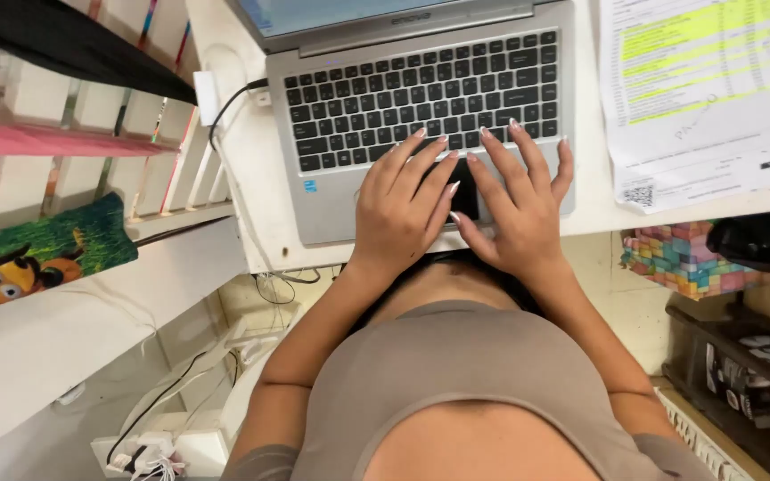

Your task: Updating inventory records on a laptop by cross-referencing a printed list, using a calculator for verification, and a highlighter to track progress.

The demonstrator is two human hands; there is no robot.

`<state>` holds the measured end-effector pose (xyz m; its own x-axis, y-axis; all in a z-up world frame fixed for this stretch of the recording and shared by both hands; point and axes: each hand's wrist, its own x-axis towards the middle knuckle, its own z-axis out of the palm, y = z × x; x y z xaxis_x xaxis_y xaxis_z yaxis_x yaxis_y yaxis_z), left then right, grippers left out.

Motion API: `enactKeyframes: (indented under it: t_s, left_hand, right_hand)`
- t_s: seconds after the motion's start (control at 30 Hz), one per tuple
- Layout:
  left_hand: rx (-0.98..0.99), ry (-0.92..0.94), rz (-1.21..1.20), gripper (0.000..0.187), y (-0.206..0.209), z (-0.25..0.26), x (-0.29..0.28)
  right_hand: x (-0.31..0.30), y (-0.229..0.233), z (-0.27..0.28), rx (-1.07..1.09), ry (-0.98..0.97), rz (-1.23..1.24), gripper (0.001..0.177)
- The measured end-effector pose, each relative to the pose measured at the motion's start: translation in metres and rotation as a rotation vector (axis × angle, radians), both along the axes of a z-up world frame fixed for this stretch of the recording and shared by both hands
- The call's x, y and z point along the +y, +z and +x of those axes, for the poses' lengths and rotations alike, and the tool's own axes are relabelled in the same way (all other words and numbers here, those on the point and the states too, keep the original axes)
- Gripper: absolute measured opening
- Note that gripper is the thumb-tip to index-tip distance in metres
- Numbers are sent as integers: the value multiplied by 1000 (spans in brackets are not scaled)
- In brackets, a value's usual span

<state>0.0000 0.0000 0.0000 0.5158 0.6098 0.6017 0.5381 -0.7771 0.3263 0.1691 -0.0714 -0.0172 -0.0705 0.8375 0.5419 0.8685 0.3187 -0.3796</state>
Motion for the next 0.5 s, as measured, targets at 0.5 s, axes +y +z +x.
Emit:
enactKeyframes:
  t_s: [0.5]
  left_hand:
    - [116,-86,-119,35,-41,235,-43]
  right_hand:
    - [-22,-16,226,-154,-127,-162,39]
